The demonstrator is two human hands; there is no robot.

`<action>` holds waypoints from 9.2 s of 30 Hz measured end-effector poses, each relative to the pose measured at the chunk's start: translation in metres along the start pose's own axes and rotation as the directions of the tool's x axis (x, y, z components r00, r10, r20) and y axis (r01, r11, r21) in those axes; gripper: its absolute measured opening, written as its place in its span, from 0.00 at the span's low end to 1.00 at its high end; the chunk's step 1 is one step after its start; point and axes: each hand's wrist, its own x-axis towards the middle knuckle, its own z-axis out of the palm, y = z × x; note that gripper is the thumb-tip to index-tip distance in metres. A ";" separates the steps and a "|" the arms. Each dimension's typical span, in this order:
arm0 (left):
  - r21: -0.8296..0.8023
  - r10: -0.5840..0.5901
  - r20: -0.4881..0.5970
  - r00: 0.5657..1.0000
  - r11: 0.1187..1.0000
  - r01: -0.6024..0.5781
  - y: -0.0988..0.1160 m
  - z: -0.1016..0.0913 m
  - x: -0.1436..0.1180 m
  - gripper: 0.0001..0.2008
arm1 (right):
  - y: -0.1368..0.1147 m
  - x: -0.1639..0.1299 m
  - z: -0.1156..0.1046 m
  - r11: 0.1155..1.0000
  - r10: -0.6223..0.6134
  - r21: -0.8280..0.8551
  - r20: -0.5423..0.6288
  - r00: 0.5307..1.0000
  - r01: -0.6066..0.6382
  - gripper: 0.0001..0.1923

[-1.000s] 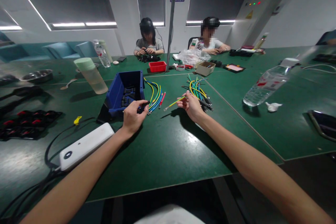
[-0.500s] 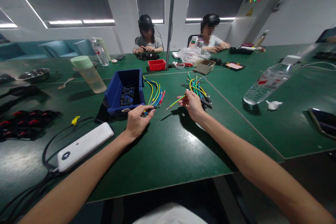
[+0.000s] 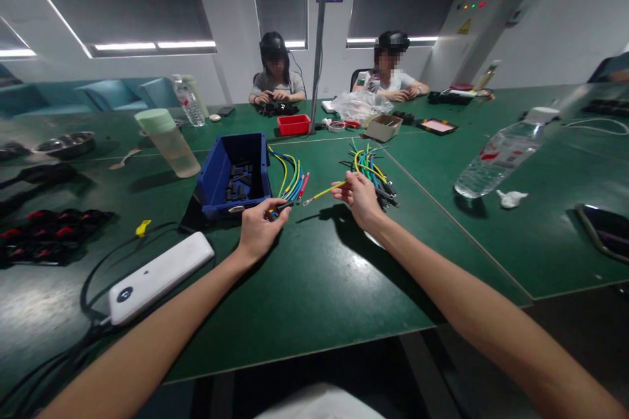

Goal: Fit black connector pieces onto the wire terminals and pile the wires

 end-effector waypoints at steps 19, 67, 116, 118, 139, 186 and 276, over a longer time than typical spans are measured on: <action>-0.289 -0.156 0.104 0.982 0.940 0.180 -0.007 0.011 0.000 0.13 | 0.001 -0.004 0.003 0.998 -0.007 0.057 0.051 0.999 0.004 0.09; -0.317 -0.173 0.124 0.977 0.926 0.204 -0.008 0.011 0.001 0.13 | 0.005 -0.009 0.005 0.997 0.027 0.069 0.237 0.971 -0.044 0.14; -0.304 -0.174 0.122 0.977 0.931 0.203 -0.008 0.011 0.002 0.14 | 0.008 -0.010 0.004 0.999 0.031 0.013 0.329 0.944 -0.037 0.17; -0.303 -0.175 0.118 0.977 0.931 0.204 -0.007 0.011 0.002 0.14 | 0.008 -0.010 0.004 0.999 0.036 0.007 0.328 0.944 -0.041 0.18; -0.314 -0.167 0.121 0.979 0.929 0.197 -0.008 0.011 0.001 0.14 | 0.006 -0.013 0.006 0.998 0.062 -0.023 0.339 0.939 -0.058 0.17; -0.261 -0.129 0.120 0.984 0.953 0.157 -0.012 0.014 -0.001 0.13 | 0.013 -0.014 0.006 0.995 0.076 -0.095 0.411 0.908 -0.040 0.16; -0.041 0.001 0.171 0.985 0.999 0.006 0.019 0.008 -0.009 0.07 | 0.018 -0.021 0.007 0.812 -0.045 -0.466 0.549 0.834 0.350 0.27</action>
